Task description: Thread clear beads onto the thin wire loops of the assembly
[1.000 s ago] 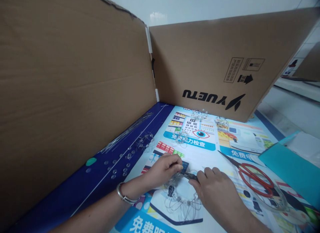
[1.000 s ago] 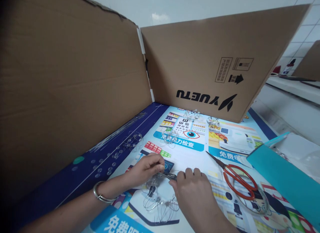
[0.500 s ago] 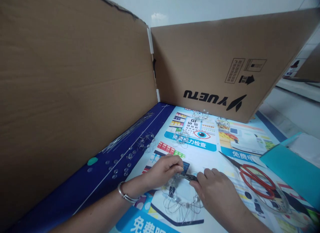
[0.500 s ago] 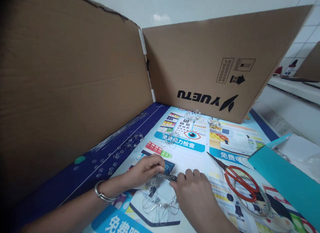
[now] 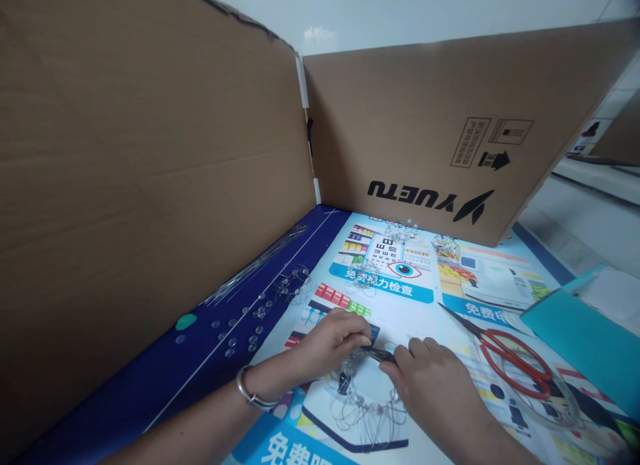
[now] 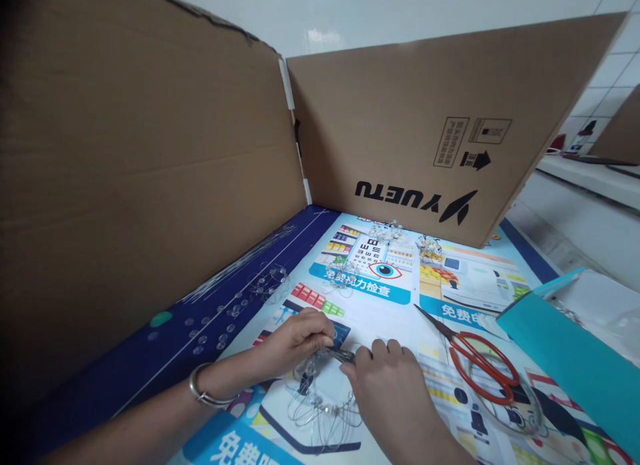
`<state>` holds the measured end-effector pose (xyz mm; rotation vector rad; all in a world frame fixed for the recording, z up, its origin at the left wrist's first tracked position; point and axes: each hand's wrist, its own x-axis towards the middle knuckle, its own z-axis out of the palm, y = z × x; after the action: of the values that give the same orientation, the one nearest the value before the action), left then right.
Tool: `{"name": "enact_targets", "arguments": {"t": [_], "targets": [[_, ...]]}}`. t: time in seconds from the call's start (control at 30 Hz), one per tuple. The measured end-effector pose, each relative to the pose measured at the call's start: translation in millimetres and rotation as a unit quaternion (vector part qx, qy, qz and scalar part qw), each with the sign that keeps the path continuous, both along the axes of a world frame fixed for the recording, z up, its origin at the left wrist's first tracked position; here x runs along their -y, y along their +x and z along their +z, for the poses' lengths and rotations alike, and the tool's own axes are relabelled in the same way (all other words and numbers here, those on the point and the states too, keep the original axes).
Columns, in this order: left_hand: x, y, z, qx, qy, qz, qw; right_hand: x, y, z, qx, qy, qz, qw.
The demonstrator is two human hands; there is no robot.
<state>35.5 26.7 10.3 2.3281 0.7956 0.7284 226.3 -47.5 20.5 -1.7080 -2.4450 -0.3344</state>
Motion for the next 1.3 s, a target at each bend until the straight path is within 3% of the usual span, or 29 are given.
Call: {"name": "enact_targets", "arguments": {"t": [0.23,1.3], "targets": [[0.2,-1.1,-1.5,-0.009,0.027,-0.004,1.000,-0.4,-0.4,-2.1,-0.003,0.014,0.011,1.000],[-1.1,-3.3,-4.2,0.014,0.005,-0.003,1.000,-1.6,-1.6,-3.7,0.002,0.006,0.027,1.000]]}}
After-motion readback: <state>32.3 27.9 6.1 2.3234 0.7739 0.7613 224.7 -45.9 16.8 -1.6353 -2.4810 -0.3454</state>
